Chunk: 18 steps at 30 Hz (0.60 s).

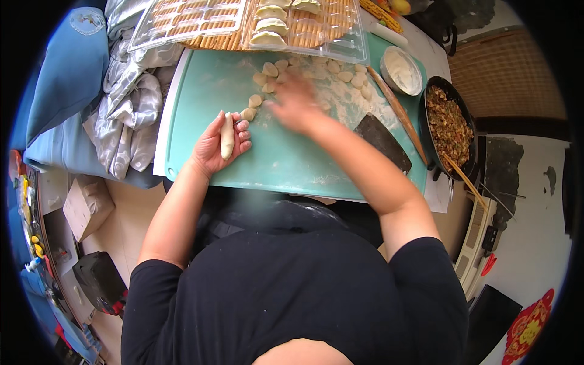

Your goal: The person cuts a long dough log into small pieces using a cleaver on a floured cutting board. They then roll each piece into a flat circular wrapper using a wooden rolling pin. The wrappers are placed in a stack on the board, and a tray of finished dumplings is visible nearby.

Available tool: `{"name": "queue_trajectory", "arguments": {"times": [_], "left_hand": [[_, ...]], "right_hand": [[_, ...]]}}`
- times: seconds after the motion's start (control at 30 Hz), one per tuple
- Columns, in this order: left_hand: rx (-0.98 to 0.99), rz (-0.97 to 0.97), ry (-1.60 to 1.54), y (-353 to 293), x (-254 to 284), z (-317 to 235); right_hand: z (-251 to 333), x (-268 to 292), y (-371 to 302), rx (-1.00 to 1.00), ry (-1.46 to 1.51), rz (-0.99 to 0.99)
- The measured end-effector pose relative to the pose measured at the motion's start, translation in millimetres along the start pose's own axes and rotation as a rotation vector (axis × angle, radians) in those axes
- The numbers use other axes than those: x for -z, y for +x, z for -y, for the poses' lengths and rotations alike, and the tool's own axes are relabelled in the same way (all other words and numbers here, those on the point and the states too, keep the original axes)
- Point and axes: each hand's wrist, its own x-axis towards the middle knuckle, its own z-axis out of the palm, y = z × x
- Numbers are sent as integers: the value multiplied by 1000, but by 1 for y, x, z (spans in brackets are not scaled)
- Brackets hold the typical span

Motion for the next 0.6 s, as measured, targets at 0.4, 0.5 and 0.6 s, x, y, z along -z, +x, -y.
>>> {"name": "queue_trajectory", "arguments": {"times": [0.4, 0.5, 0.6], "left_hand": [[3, -8, -2, 1, 3, 2], [15, 8, -16, 2, 5, 2], [0, 18, -11, -1, 8, 2]], "right_hand": [[-57, 39, 10, -379, -283, -114], [-34, 28, -1, -187, -522, 19], [-19, 10, -27, 153, -429, 65]]}}
